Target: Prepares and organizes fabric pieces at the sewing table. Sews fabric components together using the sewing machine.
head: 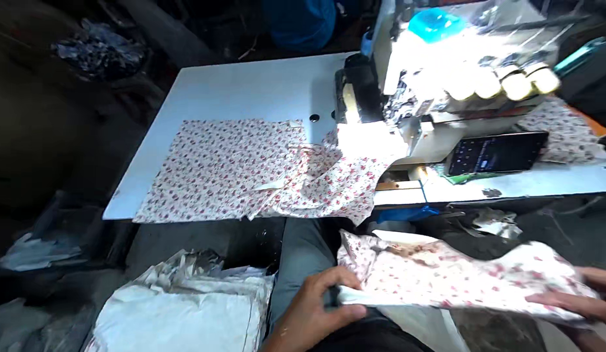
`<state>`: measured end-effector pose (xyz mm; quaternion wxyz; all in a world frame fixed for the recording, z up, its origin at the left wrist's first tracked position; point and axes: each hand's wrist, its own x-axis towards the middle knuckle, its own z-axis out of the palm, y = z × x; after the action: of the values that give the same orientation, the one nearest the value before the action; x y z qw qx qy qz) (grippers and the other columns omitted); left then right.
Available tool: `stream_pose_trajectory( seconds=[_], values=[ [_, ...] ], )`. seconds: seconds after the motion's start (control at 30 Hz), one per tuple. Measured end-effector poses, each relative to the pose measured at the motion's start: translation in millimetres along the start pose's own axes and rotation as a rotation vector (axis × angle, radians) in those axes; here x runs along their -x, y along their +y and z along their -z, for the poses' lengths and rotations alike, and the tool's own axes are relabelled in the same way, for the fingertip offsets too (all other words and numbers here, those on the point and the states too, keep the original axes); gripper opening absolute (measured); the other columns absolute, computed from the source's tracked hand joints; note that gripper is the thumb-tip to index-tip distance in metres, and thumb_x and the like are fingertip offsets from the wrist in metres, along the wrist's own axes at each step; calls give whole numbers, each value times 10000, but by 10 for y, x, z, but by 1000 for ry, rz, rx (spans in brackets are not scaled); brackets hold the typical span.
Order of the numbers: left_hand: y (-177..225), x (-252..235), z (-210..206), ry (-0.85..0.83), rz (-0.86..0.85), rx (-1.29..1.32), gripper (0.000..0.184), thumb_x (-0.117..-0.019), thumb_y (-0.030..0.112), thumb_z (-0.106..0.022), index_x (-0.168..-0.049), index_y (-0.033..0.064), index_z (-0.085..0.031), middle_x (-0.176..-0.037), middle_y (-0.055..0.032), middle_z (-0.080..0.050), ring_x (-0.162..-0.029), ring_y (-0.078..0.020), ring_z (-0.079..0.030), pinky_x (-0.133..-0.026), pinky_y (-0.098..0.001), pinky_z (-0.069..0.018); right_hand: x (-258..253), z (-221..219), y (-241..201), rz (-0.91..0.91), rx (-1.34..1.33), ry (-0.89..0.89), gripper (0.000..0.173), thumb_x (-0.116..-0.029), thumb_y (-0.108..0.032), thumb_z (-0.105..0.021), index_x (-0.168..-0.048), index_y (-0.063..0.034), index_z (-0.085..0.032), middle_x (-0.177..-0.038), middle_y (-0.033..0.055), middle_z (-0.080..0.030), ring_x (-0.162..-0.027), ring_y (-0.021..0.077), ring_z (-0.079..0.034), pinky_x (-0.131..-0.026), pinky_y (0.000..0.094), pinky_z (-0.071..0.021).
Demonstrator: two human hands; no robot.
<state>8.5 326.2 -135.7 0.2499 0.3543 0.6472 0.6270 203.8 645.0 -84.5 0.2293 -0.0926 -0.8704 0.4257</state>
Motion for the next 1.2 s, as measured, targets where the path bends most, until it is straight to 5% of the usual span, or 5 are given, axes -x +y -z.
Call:
stream_pose_trajectory(
  seconds=[0.23, 0.47, 0.63, 0.77, 1.2],
  values=[
    [785, -289, 1089, 328, -178, -672, 260, -1011, 416, -629, -1046, 164, -681, -910, 128, -689, -780, 141, -587, -689, -56, -478, -843, -518, 29, 189, -260, -43, 125, -1010, -302, -652, -1085, -224, -715, -1178, -79, -707, -1119, 73, -668, -958, 252, -570],
    [1041, -1621, 1777, 312, -123, -1254, 325, -1050, 201, -590, -1170, -94, -652, -1154, -339, -640, -1088, -544, -613, -931, -715, -433, -2002, -1096, -221, 91, -246, 108, 121, -910, -94, -746, -1002, -74, -670, -890, -28, -699, -736, -17, -653, -662, 148, -560],
    [928, -2168, 1107, 41, -216, -1045, 451, -981, 320, -668, -1307, 8, -660, -1487, -171, -535, -1386, -369, -487, -1137, -541, -388, -2260, -1332, -228, 79, -234, 71, 91, -1009, -126, -633, -1033, -86, -711, -771, -30, -652, -607, -12, -557, -543, 147, -457],
    [781, -2346, 738, -75, -353, -949, 288, -947, 391, -679, -894, 116, -746, -1186, -28, -689, -1162, -182, -609, -985, -430, -462, -2105, -1378, -232, -37, -327, 90, 117, -1000, -165, -635, -1075, -110, -707, -761, -67, -632, -609, -33, -550, -544, 131, -457],
    [509, -2469, 677, 76, -455, -936, 99, -964, 97, -661, -966, 16, -719, -923, -57, -669, -871, -46, -614, -793, -163, -472, -1707, -1727, 68, -72, -473, 341, 92, -919, -131, -734, -964, -51, -743, -950, 2, -671, -787, 17, -657, -714, 159, -583]
  ],
)
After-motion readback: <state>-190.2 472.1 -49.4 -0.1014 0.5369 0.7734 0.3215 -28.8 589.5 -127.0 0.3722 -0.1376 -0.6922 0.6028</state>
